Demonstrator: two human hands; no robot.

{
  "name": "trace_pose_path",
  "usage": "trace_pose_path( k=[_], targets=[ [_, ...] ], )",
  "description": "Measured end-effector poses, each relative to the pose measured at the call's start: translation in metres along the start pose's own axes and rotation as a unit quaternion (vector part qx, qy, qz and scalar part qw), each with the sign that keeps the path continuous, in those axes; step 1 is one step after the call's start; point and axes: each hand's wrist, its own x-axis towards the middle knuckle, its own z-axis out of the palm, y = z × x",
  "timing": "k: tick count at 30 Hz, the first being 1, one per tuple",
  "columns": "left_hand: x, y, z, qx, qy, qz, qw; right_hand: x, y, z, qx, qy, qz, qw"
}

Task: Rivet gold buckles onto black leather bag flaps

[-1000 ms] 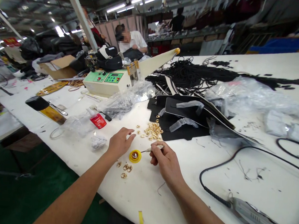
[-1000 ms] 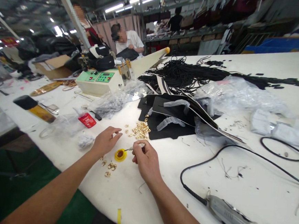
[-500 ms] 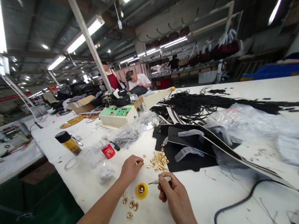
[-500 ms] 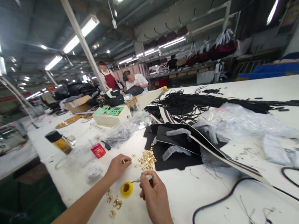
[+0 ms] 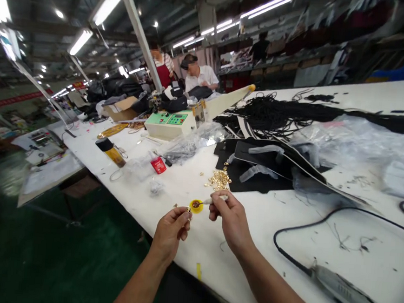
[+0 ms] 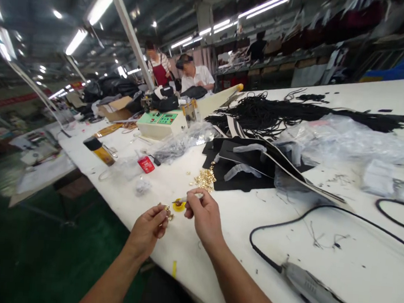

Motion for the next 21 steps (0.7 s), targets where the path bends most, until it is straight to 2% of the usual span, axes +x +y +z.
trace_pose_path(
  k=[3, 6, 11, 21],
  targets=[
    [-0.021, -0.014, -0.001, -0.098, 0.012, -0.014, 0.995, -0.006, 0.004, 0.006, -0.042, -0.030, -0.001, 0.999],
    [-0.031, -0.023, -0.001, -0.138, 0.023, -0.025, 0.990, -0.011, 0.009, 0.011, -0.112, -0.057, -0.007, 0.992],
    [-0.030, -0.029, -0.002, -0.140, 0.024, -0.013, 0.990, -0.013, 0.015, 0.013, -0.204, -0.062, -0.028, 0.977],
    [-0.030, -0.030, -0.002, -0.129, 0.027, -0.009, 0.991, -0.012, 0.017, 0.014, -0.217, -0.049, -0.030, 0.974]
  ],
)
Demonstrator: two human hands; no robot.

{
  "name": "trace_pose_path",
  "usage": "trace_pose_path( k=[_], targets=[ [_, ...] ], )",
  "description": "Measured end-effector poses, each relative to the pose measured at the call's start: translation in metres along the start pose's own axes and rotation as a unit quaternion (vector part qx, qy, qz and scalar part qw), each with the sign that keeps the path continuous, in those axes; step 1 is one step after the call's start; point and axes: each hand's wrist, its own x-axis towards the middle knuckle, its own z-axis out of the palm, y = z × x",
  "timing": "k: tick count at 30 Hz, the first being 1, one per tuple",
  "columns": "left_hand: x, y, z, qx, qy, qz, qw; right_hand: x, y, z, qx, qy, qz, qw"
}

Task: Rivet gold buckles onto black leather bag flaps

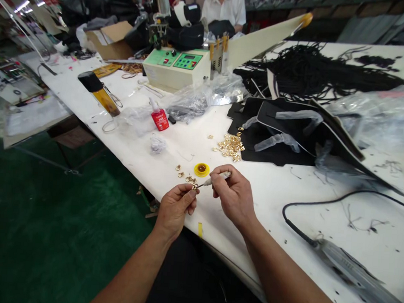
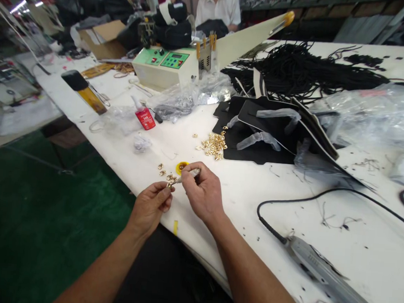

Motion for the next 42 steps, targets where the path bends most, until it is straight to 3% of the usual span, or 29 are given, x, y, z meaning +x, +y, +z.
trace_pose_path(
  k=[31, 38, 42],
  targets=[
    [-0.0014, -0.0034, 0.0022, 0.008, 0.014, 0.019, 1.000, -0.0014, -0.0004, 0.0010, -0.051, -0.007, -0.010, 0.999],
    [-0.0039, -0.0090, 0.0004, 0.045, 0.019, 0.033, 0.998, 0.0043, 0.0006, -0.0010, -0.065, -0.014, 0.038, 0.997],
    [-0.0048, -0.0087, 0.0008, 0.058, 0.016, 0.028, 0.998, 0.0030, -0.0029, -0.0061, -0.077, -0.056, -0.032, 0.995]
  ],
)
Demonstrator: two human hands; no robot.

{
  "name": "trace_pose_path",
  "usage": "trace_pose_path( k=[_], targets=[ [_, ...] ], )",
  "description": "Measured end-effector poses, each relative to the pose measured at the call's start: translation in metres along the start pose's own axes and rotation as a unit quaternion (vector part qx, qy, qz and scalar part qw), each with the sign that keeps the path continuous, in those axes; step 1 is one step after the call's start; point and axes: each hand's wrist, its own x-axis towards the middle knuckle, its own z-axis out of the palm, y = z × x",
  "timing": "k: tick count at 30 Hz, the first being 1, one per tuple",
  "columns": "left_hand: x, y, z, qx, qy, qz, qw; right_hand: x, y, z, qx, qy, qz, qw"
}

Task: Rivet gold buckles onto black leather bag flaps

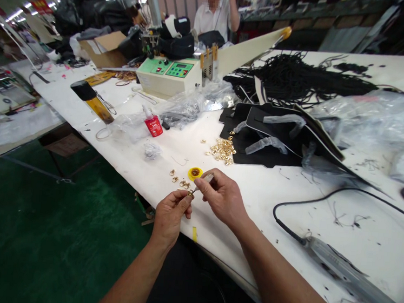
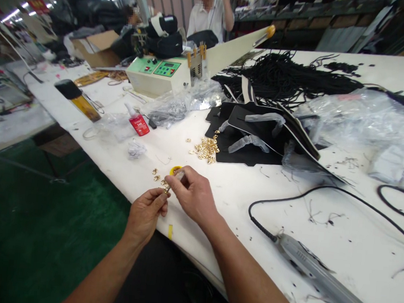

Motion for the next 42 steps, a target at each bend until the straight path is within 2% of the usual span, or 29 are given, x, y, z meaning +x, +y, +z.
trace_pose_path(
  k=[2, 5, 7, 10, 12, 18, 20, 22, 24, 28, 30, 34, 39, 42],
  targets=[
    [0.000, 0.001, 0.000, -0.008, 0.000, -0.005, 1.000, 0.000, -0.001, -0.004, 0.004, -0.039, -0.038, 0.998],
    [-0.001, 0.001, -0.001, -0.003, 0.000, -0.010, 1.000, 0.003, 0.001, -0.010, 0.038, -0.052, -0.004, 0.998],
    [-0.002, 0.000, -0.004, 0.039, -0.001, -0.011, 0.999, 0.007, 0.005, -0.014, 0.070, 0.000, 0.041, 0.997],
    [-0.002, 0.002, -0.012, 0.151, -0.005, -0.002, 0.989, 0.014, 0.014, -0.017, 0.094, 0.099, 0.072, 0.988],
    [0.001, 0.006, -0.019, 0.224, -0.022, 0.008, 0.974, 0.017, 0.021, -0.016, 0.084, 0.112, 0.077, 0.987],
    [0.019, 0.026, -0.024, 0.416, -0.146, 0.030, 0.897, 0.024, 0.042, -0.001, -0.005, 0.050, 0.066, 0.997],
    [0.023, 0.031, -0.022, 0.455, -0.167, 0.049, 0.873, 0.026, 0.048, 0.002, -0.017, 0.046, 0.065, 0.997],
    [0.027, 0.034, -0.021, 0.488, -0.165, 0.062, 0.855, 0.029, 0.052, 0.002, -0.027, 0.044, 0.066, 0.996],
    [0.030, 0.037, -0.021, 0.513, -0.140, 0.085, 0.842, 0.030, 0.053, 0.002, -0.040, 0.039, 0.064, 0.996],
    [0.043, 0.047, -0.019, 0.562, -0.073, 0.217, 0.795, 0.031, 0.051, 0.000, -0.059, 0.031, 0.061, 0.996],
    [0.052, 0.053, -0.014, 0.576, -0.082, 0.256, 0.772, 0.032, 0.051, 0.000, -0.057, 0.035, 0.067, 0.995],
    [0.068, 0.062, -0.007, 0.592, -0.138, 0.227, 0.760, 0.033, 0.056, 0.001, -0.051, 0.055, 0.075, 0.994],
    [0.088, 0.058, -0.004, 0.611, -0.110, 0.247, 0.744, 0.034, 0.059, 0.004, -0.084, 0.082, 0.021, 0.993],
    [0.100, 0.052, 0.000, 0.619, -0.141, 0.238, 0.735, 0.033, 0.058, 0.005, -0.100, 0.072, -0.002, 0.992]
  ],
)
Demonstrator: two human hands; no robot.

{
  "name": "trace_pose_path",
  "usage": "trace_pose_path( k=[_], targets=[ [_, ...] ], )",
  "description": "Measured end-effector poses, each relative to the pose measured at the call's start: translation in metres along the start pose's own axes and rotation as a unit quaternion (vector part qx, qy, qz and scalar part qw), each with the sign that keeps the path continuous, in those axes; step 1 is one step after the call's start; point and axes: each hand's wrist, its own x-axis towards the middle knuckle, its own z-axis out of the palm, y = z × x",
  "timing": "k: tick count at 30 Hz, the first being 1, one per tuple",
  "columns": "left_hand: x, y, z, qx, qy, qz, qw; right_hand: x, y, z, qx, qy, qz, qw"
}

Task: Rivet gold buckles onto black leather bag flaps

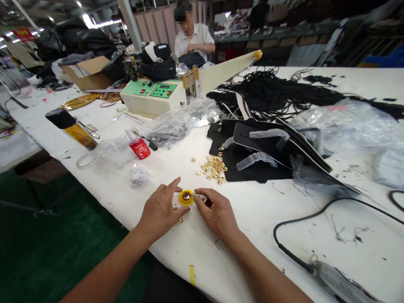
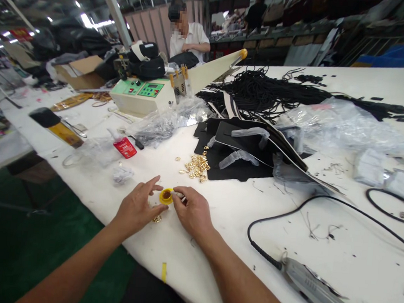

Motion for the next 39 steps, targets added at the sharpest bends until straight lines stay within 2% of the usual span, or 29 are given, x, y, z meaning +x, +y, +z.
trace_pose_path(
  k=[3, 9, 14, 19, 24, 28, 33, 36, 39],
  targets=[
    [0.009, 0.000, 0.006, 0.010, -0.026, -0.005, 1.000, 0.000, 0.000, 0.000, -0.009, -0.018, -0.001, 1.000],
    [0.015, 0.002, 0.007, 0.023, -0.041, -0.035, 0.998, 0.000, 0.004, 0.003, -0.026, -0.004, -0.005, 1.000],
    [0.016, 0.007, 0.004, 0.041, -0.046, -0.028, 0.998, -0.001, 0.003, 0.001, -0.020, -0.046, -0.020, 0.999],
    [0.023, 0.010, 0.005, 0.054, -0.058, -0.016, 0.997, 0.001, 0.001, -0.002, -0.021, 0.003, -0.007, 1.000],
    [0.031, 0.011, 0.016, 0.039, -0.053, 0.005, 0.998, 0.002, -0.002, -0.007, 0.004, -0.020, 0.002, 1.000],
    [0.039, 0.014, 0.019, -0.012, -0.058, 0.009, 0.998, 0.003, -0.002, -0.017, 0.021, 0.008, 0.037, 0.999],
    [0.061, 0.013, 0.011, -0.085, -0.036, 0.032, 0.995, 0.005, 0.000, -0.024, 0.063, 0.034, 0.079, 0.994],
    [0.083, 0.011, 0.012, -0.050, -0.026, 0.056, 0.997, 0.007, 0.000, -0.026, 0.095, 0.032, 0.107, 0.989],
    [0.104, 0.013, 0.021, -0.003, -0.034, 0.069, 0.997, 0.008, -0.002, -0.025, 0.116, 0.022, 0.119, 0.986]
  ],
)
